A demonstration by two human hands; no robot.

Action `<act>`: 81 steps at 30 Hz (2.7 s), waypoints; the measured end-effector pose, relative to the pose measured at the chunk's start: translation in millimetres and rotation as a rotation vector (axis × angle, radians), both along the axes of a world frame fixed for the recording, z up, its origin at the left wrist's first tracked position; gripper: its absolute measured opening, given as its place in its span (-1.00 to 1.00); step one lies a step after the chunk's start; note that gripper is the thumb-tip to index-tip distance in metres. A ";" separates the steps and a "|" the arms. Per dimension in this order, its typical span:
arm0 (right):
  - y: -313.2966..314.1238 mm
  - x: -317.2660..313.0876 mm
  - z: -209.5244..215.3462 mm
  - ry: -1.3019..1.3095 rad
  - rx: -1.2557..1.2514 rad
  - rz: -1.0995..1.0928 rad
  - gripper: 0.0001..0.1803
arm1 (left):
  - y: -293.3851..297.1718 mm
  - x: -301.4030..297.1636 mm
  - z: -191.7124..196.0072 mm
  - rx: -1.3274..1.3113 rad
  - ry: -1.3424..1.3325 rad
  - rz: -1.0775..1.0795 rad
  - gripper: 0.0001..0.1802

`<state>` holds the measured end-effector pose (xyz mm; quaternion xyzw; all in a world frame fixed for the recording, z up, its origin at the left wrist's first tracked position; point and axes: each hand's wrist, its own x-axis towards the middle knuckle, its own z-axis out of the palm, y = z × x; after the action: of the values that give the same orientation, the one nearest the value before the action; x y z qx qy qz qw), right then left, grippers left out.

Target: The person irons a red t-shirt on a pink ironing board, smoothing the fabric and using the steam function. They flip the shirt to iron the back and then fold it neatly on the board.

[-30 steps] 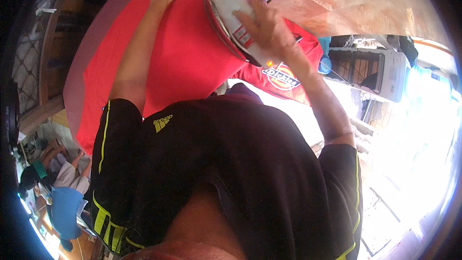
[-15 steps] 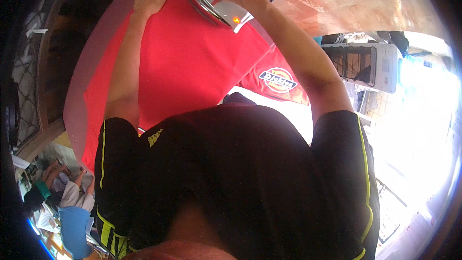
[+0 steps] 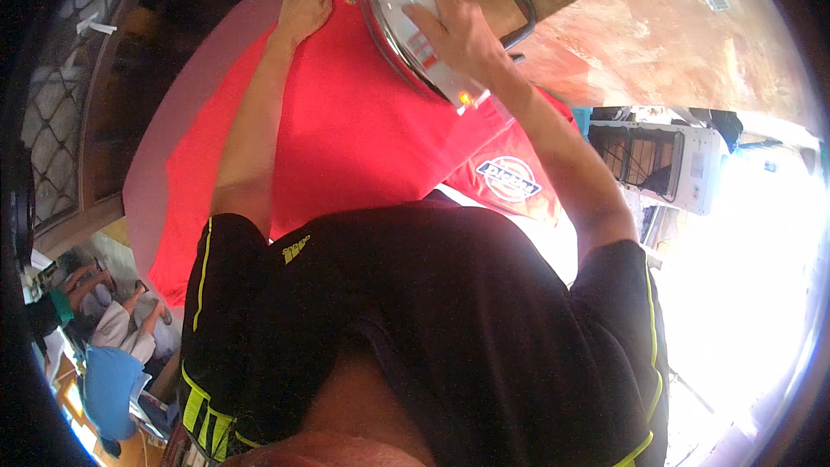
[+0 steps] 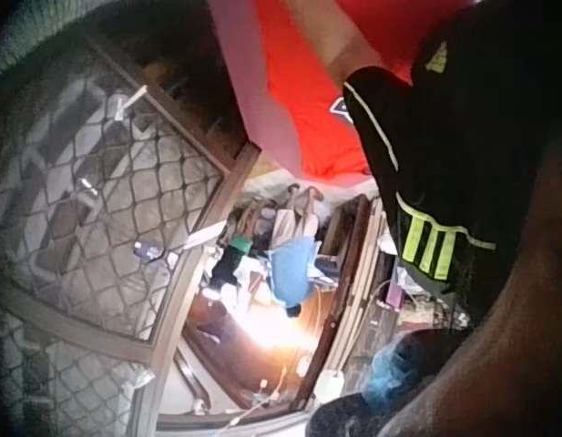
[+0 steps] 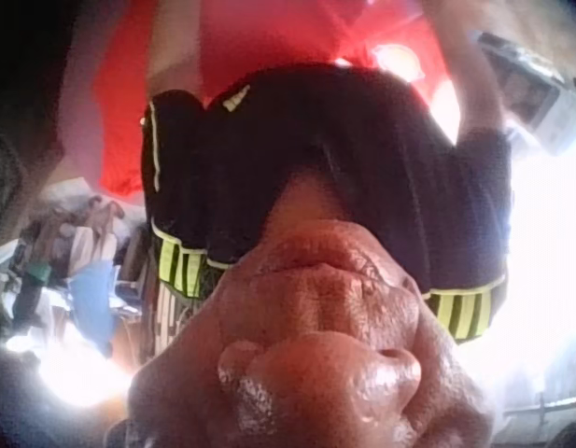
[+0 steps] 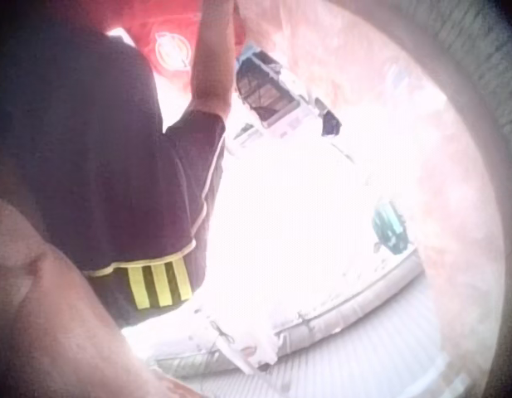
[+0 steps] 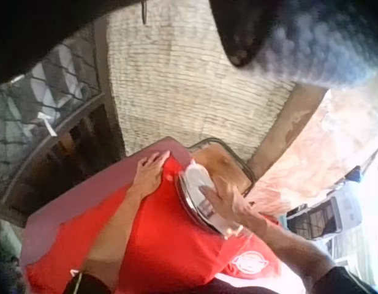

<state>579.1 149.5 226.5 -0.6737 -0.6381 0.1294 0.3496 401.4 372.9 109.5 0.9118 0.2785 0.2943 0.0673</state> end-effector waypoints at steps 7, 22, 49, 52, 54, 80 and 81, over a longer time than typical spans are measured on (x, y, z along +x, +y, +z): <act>116.5 -17.7 24.5 0.311 -0.356 -0.022 -0.64 | -33.3 -38.5 15.3 -0.008 -0.065 0.342 -0.48; 177.2 64.6 -38.9 -0.825 0.055 0.176 -0.47 | -50.4 -66.9 7.8 0.030 -0.172 0.503 -0.75; 103.1 -7.8 6.4 -0.289 0.016 0.383 -0.41 | -62.5 -147.9 24.2 -0.108 0.084 0.577 -0.53; 93.9 -29.9 31.0 -0.379 -0.101 0.381 -0.43 | -62.7 -154.2 18.2 -0.017 0.009 0.528 -0.54; 120.0 -28.6 26.2 -0.420 -0.056 0.536 -0.45 | -59.9 -164.0 11.6 0.037 -0.027 0.450 -0.55; 202.4 -187.4 20.2 -0.456 0.024 1.062 -0.63 | -101.7 -360.5 59.0 -0.498 0.064 0.628 -0.71; 199.3 -198.2 22.7 -0.472 -0.021 1.041 -0.61 | -103.7 -360.1 57.0 -0.407 0.029 0.623 -0.73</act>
<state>380.9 348.7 249.3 -0.2848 -0.9453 0.1370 0.0812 41.3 269.2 166.5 0.7554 0.5962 0.2264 0.1505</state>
